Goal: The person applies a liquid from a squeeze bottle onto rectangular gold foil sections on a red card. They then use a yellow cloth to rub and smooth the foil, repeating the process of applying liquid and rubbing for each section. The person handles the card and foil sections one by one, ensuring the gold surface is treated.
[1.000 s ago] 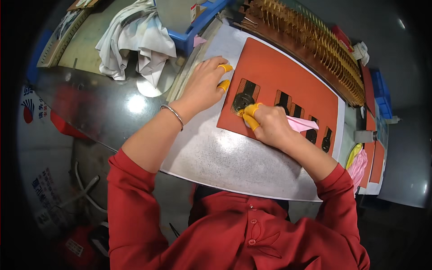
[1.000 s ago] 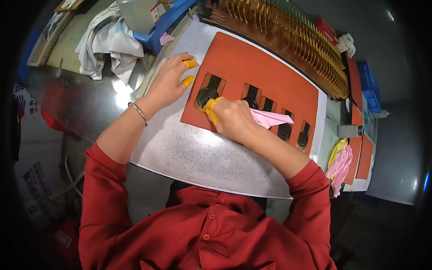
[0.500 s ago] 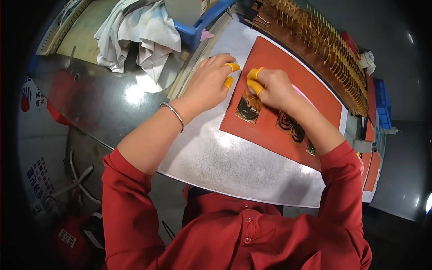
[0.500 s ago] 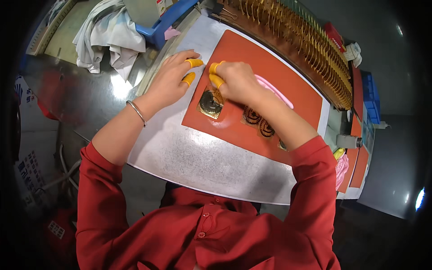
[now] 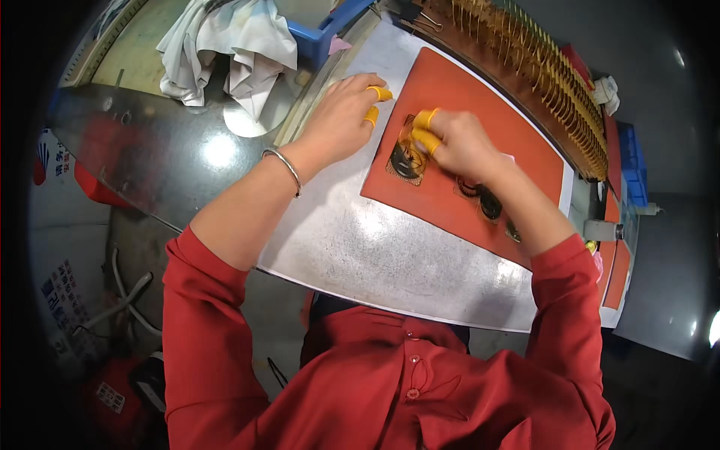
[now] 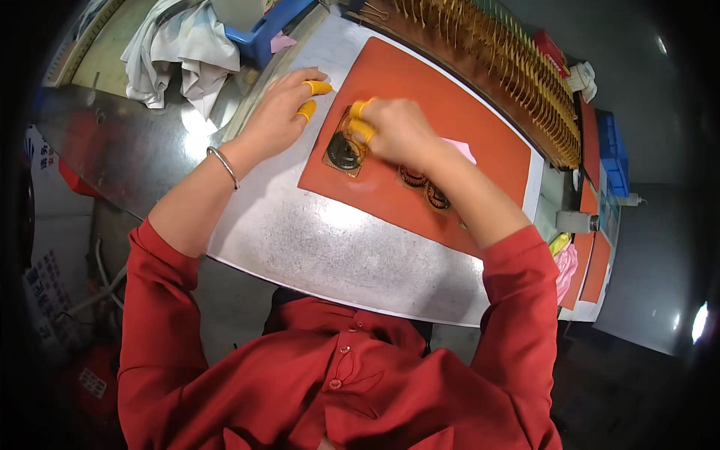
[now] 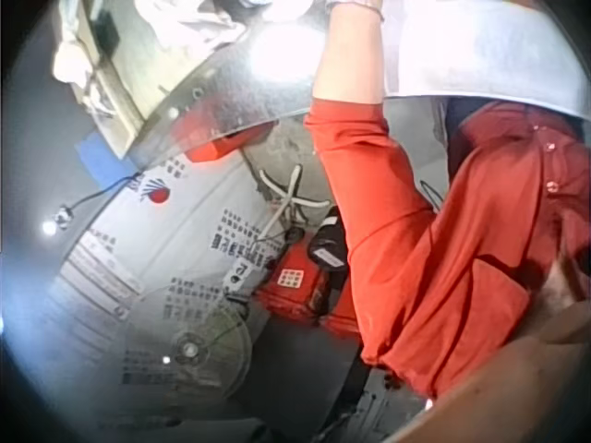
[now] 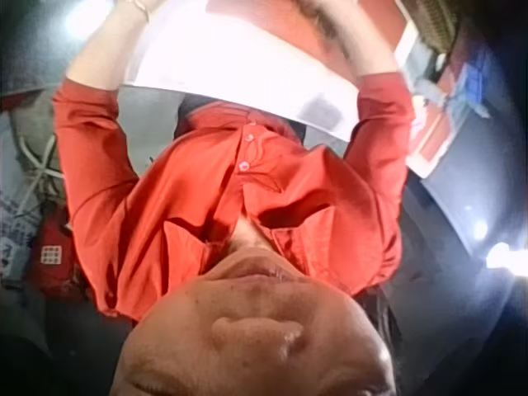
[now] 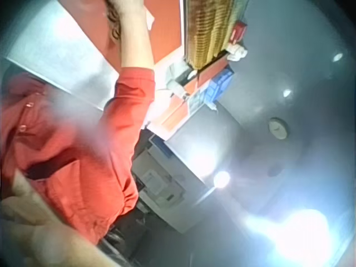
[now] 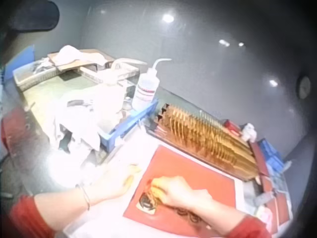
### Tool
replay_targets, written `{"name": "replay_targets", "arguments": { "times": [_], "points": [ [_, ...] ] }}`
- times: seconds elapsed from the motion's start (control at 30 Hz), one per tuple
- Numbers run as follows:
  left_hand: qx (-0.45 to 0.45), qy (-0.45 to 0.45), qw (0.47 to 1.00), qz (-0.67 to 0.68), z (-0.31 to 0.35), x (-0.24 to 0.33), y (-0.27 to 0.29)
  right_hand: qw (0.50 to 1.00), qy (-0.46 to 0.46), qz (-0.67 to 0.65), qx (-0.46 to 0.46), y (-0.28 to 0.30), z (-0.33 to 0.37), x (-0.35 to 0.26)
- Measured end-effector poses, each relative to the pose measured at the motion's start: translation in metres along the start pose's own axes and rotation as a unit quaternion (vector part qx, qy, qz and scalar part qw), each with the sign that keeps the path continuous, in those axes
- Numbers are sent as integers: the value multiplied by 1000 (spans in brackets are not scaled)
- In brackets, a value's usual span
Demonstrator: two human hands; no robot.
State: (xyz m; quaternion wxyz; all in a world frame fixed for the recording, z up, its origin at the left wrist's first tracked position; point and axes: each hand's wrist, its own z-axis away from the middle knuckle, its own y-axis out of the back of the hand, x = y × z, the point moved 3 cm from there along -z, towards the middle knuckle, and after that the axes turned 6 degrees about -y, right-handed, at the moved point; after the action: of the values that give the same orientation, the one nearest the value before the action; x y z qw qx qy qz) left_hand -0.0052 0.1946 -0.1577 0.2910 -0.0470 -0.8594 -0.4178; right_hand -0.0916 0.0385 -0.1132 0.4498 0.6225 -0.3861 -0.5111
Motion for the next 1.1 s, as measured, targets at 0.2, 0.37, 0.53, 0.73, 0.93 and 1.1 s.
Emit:
{"name": "replay_targets", "arguments": {
  "times": [0.2,0.37,0.53,0.73,0.93,1.1],
  "points": [
    [0,18,1000,8,5,-1,3,987,109,-34,-111,-13,38,-34],
    [5,10,1000,14,0,0,0,995,-94,-43,1,7,1,12],
    [1,8,1000,0,4,0,3,989,96,-72,-82,-23,51,-47],
    [-18,-5,1000,23,-7,3,4,999,-40,19,-16,-8,24,-14],
    [20,30,999,41,-3,12,3,953,80,-289,-49,17,135,-80],
    [-172,-65,983,-16,-32,105,-29,587,-221,-770,115,50,201,-22]
  ]
}}
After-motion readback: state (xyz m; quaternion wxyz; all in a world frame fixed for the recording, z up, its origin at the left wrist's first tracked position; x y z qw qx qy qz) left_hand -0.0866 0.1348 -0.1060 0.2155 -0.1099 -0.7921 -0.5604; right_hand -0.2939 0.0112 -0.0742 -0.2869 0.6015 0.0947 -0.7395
